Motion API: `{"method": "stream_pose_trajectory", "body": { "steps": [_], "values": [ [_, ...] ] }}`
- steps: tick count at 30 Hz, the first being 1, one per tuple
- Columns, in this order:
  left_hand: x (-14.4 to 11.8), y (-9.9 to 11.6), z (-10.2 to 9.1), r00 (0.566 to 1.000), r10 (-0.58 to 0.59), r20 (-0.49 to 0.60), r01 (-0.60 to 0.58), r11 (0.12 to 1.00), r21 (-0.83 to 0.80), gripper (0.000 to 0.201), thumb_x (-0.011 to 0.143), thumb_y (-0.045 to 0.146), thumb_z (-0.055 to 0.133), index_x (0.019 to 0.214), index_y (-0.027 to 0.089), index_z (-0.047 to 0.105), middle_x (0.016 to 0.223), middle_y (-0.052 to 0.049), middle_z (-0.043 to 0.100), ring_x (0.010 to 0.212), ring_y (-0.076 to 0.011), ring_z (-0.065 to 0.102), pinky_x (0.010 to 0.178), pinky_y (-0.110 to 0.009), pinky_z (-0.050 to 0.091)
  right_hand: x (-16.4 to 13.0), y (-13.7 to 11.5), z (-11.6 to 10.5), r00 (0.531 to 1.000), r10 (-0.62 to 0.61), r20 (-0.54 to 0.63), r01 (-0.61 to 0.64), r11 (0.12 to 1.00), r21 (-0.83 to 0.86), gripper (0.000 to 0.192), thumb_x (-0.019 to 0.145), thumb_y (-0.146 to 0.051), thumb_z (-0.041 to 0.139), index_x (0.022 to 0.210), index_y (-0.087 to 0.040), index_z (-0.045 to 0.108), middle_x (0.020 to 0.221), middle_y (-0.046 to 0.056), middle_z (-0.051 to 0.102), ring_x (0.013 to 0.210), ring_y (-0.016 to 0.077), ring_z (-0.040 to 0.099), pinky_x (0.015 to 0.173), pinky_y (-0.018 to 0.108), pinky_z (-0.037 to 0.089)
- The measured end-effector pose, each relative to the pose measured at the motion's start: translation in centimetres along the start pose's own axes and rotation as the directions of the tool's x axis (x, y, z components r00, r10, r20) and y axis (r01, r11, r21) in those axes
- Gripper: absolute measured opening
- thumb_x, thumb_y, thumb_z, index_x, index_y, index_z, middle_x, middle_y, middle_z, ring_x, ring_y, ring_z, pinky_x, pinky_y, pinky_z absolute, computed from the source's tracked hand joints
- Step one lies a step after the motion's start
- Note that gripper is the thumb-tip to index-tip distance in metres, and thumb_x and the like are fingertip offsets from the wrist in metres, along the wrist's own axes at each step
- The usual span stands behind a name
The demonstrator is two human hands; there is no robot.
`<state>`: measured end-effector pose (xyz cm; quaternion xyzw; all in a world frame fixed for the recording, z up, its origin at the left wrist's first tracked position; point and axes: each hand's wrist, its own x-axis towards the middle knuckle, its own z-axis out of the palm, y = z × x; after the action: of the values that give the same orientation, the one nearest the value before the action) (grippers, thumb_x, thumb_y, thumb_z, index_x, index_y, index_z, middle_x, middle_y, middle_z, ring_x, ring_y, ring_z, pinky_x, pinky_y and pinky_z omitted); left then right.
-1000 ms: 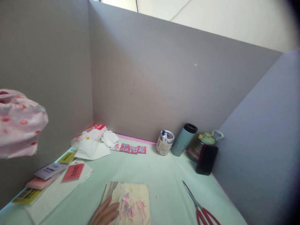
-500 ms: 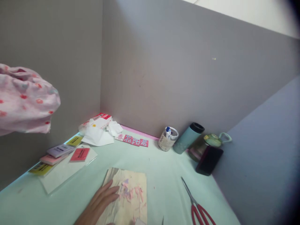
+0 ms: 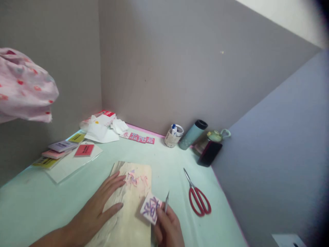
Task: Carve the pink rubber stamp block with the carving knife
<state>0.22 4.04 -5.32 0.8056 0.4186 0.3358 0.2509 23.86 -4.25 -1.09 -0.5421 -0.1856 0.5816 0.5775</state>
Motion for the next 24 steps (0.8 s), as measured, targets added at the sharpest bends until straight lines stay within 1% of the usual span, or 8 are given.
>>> {"method": "stream_pose_trajectory", "body": {
  "steps": [3,7,9,15,19,21,23,24],
  "values": [
    [0.1,0.3,-0.5,0.999,0.031,0.04,-0.031,1.0,0.003,0.058,0.099,0.056,0.053,0.151,0.034,0.043,0.163,-0.004,0.042,0.154,-0.0318,0.031,0.122,-0.056,0.034,-0.4,-1.8,-0.2,0.992,-0.092,-0.082,0.091,0.996,-0.014,0.049,0.071,-0.061,0.085,0.077,-0.017,0.064,0.047,-0.011,0.032,0.045,0.0047,0.016,0.044,0.02,0.011],
    [0.0,0.5,-0.8,0.987,0.094,0.126,-0.097,0.995,0.016,0.095,0.082,0.075,0.065,0.158,0.031,0.03,0.167,-0.012,0.031,0.155,-0.0397,0.024,0.123,-0.065,0.025,-1.0,-3.7,-0.9,0.985,-0.151,-0.085,0.146,0.987,-0.06,0.047,0.075,-0.058,0.081,0.074,-0.019,0.055,0.052,-0.01,0.033,0.049,0.0063,0.02,0.047,0.021,0.015],
    [0.1,0.4,-0.9,0.979,0.126,0.158,-0.134,0.99,0.041,0.101,0.079,0.075,0.069,0.159,0.031,0.027,0.168,-0.013,0.028,0.155,-0.0406,0.023,0.123,-0.066,0.022,-1.3,-4.0,-1.1,0.987,-0.148,-0.061,0.143,0.987,-0.075,0.045,0.075,-0.055,0.081,0.075,-0.019,0.055,0.053,-0.01,0.035,0.049,0.0063,0.02,0.047,0.021,0.015],
    [1.0,0.5,0.0,0.98,0.125,0.153,-0.14,0.986,0.095,0.094,0.082,0.06,0.076,0.158,0.026,0.032,0.167,-0.015,0.029,0.155,-0.0396,0.024,0.124,-0.062,0.025,-2.5,-3.9,-0.4,0.986,-0.146,0.084,0.158,0.975,-0.157,0.045,0.075,-0.054,0.082,0.073,-0.017,0.056,0.049,-0.011,0.035,0.047,0.0055,0.019,0.047,0.023,0.011],
    [2.8,1.7,0.8,0.985,0.118,0.129,-0.116,0.993,-0.021,0.086,0.08,0.059,0.076,0.15,0.02,0.045,0.164,-0.017,0.036,0.155,-0.0392,0.025,0.124,-0.061,0.024,-3.0,-3.7,0.2,0.975,-0.16,0.156,0.192,0.958,-0.215,0.047,0.075,-0.057,0.081,0.072,-0.018,0.055,0.046,-0.011,0.033,0.046,0.0058,0.02,0.047,0.023,0.013],
    [3.8,2.5,0.2,0.988,0.091,0.124,-0.086,0.995,-0.047,0.077,0.084,0.06,0.071,0.145,0.018,0.05,0.161,-0.017,0.042,0.153,-0.0381,0.03,0.123,-0.058,0.029,-3.1,-3.6,0.4,0.97,-0.157,0.183,0.201,0.946,-0.255,0.045,0.077,-0.057,0.079,0.073,-0.017,0.058,0.048,-0.01,0.037,0.047,0.0065,0.023,0.048,0.023,0.016],
    [4.7,3.2,-1.2,0.994,0.04,0.104,-0.033,0.998,-0.061,0.06,0.097,0.054,0.055,0.146,0.019,0.048,0.158,-0.017,0.046,0.147,-0.0337,0.043,0.119,-0.055,0.039,-3.2,-3.6,0.5,0.967,-0.163,0.198,0.218,0.928,-0.301,0.042,0.077,-0.054,0.08,0.076,-0.016,0.063,0.056,-0.006,0.047,0.052,0.0086,0.033,0.051,0.023,0.023],
    [5.1,3.5,-2.0,0.996,0.014,0.084,-0.009,0.998,-0.062,0.054,0.101,0.052,0.049,0.145,0.022,0.047,0.158,-0.015,0.046,0.148,-0.0328,0.042,0.118,-0.055,0.041,-3.2,-3.7,0.5,0.962,-0.183,0.201,0.244,0.906,-0.345,0.039,0.078,-0.052,0.08,0.079,-0.015,0.065,0.062,-0.004,0.052,0.057,0.0104,0.039,0.053,0.023,0.027]
  ]
}}
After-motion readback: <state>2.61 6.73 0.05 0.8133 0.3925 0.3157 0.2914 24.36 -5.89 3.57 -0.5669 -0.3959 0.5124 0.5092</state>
